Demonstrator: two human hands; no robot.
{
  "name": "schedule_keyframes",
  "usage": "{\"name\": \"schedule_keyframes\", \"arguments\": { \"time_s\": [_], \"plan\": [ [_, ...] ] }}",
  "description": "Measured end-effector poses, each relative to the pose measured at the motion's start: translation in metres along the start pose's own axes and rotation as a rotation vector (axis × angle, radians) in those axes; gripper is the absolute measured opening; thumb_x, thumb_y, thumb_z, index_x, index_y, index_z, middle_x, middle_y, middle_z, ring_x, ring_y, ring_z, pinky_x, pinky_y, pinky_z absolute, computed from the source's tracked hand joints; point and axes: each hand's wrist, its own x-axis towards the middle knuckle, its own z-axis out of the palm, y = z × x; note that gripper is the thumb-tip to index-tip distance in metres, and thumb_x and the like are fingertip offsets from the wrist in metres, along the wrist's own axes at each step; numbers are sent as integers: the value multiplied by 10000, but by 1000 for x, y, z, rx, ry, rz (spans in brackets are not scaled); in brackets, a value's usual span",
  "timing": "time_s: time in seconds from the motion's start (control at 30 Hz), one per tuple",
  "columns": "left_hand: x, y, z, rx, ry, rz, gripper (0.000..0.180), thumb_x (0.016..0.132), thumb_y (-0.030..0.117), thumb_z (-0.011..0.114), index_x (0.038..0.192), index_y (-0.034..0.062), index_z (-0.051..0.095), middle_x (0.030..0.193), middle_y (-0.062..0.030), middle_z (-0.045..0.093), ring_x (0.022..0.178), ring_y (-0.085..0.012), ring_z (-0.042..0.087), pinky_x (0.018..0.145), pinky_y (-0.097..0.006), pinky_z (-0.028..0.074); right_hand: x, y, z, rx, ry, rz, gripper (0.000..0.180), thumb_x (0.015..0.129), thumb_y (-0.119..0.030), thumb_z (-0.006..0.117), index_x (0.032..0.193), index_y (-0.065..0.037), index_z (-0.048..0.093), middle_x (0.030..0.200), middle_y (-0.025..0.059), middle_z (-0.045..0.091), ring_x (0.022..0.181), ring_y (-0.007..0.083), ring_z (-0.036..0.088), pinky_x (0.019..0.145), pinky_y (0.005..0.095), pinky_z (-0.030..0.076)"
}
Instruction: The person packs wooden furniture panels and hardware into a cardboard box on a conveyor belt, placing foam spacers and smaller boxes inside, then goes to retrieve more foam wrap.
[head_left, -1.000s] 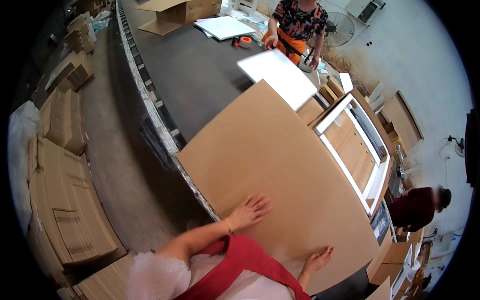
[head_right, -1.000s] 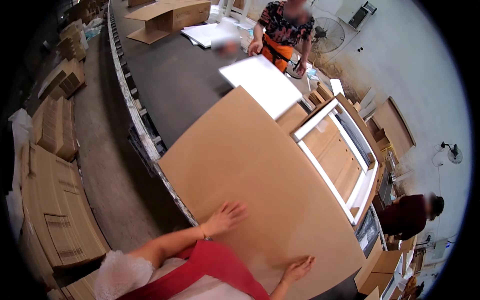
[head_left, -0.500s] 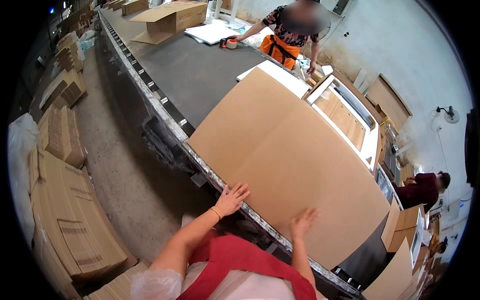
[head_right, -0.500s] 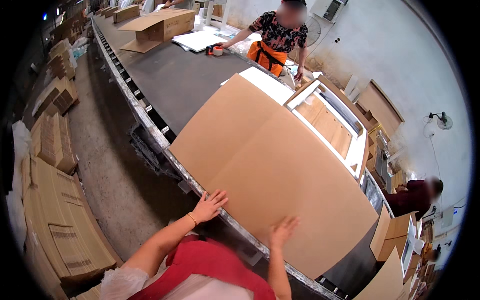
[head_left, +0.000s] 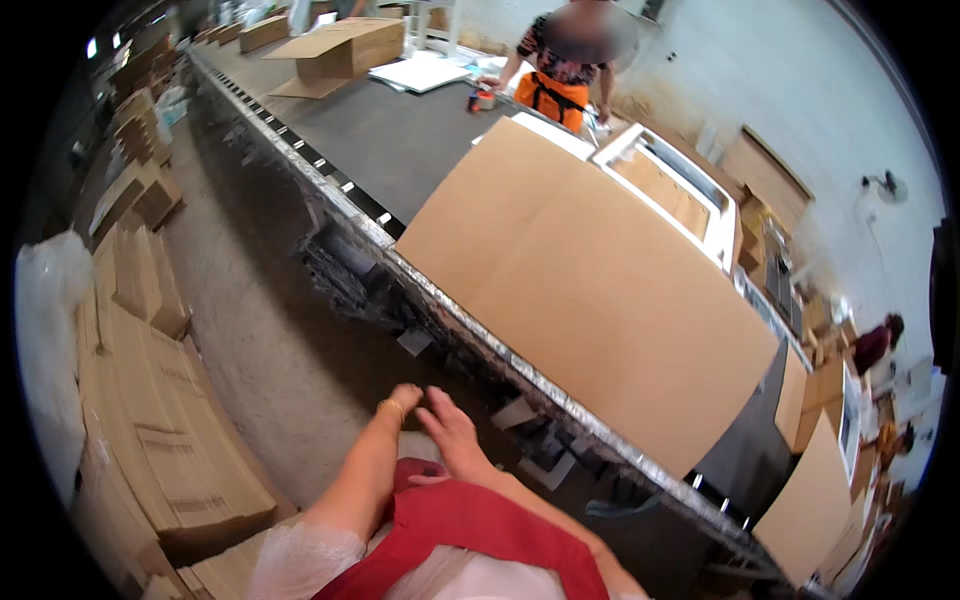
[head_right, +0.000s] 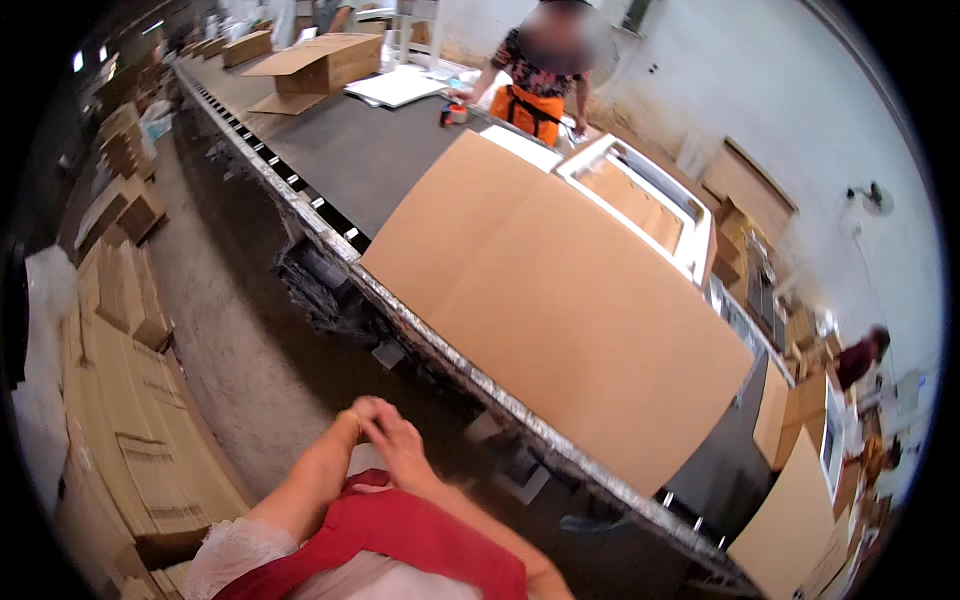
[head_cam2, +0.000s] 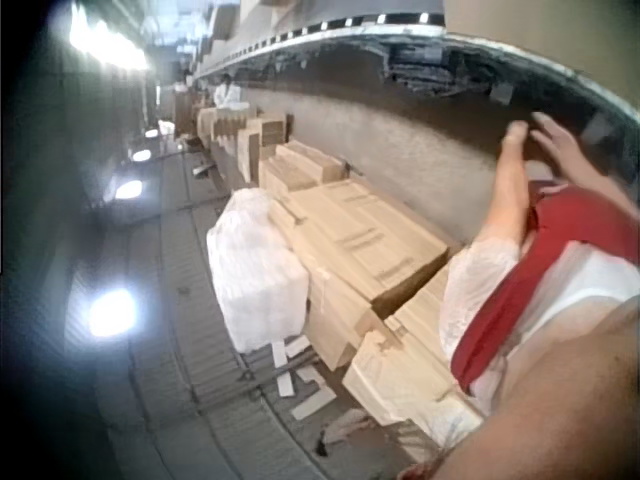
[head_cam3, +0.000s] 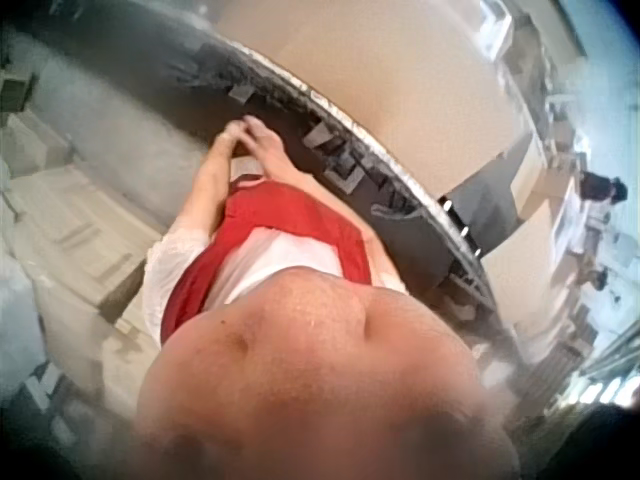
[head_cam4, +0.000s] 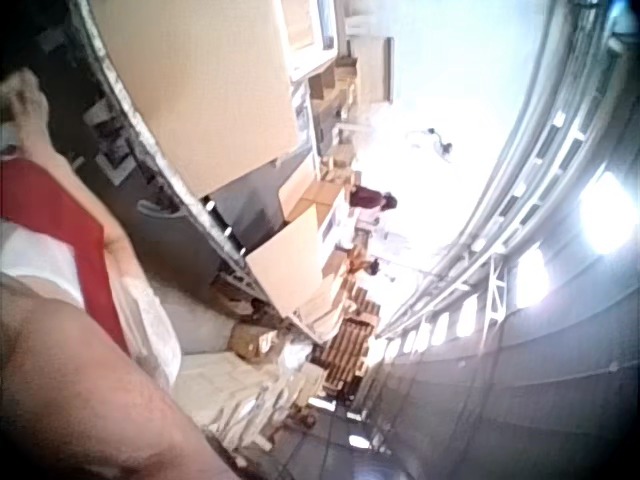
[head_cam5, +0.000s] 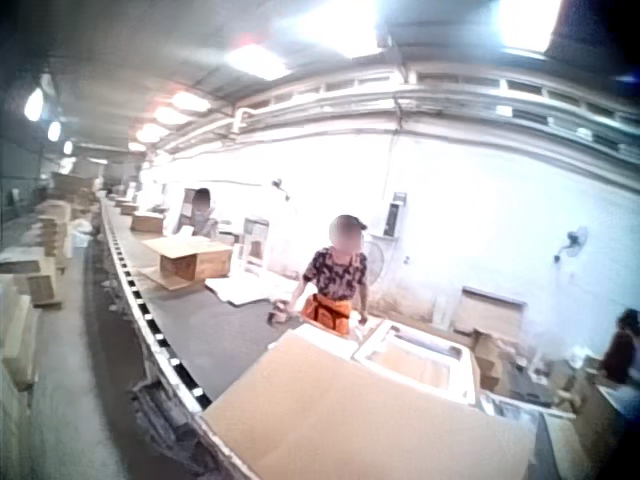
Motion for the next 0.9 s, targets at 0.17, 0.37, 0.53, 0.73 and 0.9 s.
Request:
{"name": "schedule_keyframes", "arguments": {
  "time_s": [0.17,0.37,0.53,0.73,0.9],
  "plan": [
    [-16,10,-122,-692,197,-121,256,804,353,463,983,176,509,924,30,592,652,-136,456,540,-319,348,39,-72,70,81,-143,-160,942,596,-398,665,1338,-58,196,1386,264,73,1301,374,65,995,535,47],
    [-37,-26,-145,-789,174,-189,506,813,348,418,1267,137,344,1191,-36,492,1018,-238,448,818,-394,322,26,-78,134,147,109,61,924,581,-297,662,1337,-59,186,1400,227,73,1305,366,57,982,558,52],
    [-12,-76,-107,-775,122,-301,492,819,327,394,1263,122,345,1164,-29,499,1008,-228,459,830,-376,334,14,-103,145,124,338,115,955,554,-230,684,1340,-80,163,1404,210,69,1305,362,61,975,560,74],
    [-99,63,23,-624,-194,-224,387,891,298,338,1202,68,357,1141,-37,494,910,-218,499,722,-295,427,-45,-105,105,-46,534,186,962,546,-228,693,1337,-90,162,1397,223,87,1301,362,87,971,539,97],
    [-100,80,100,-452,-248,-47,483,846,301,358,1267,65,328,1156,-44,509,993,-200,484,862,-310,345,-101,-125,65,-218,745,231,951,523,-202,698,1314,-87,181,1389,239,98,1300,365,90,978,522,95]
  ]
}}
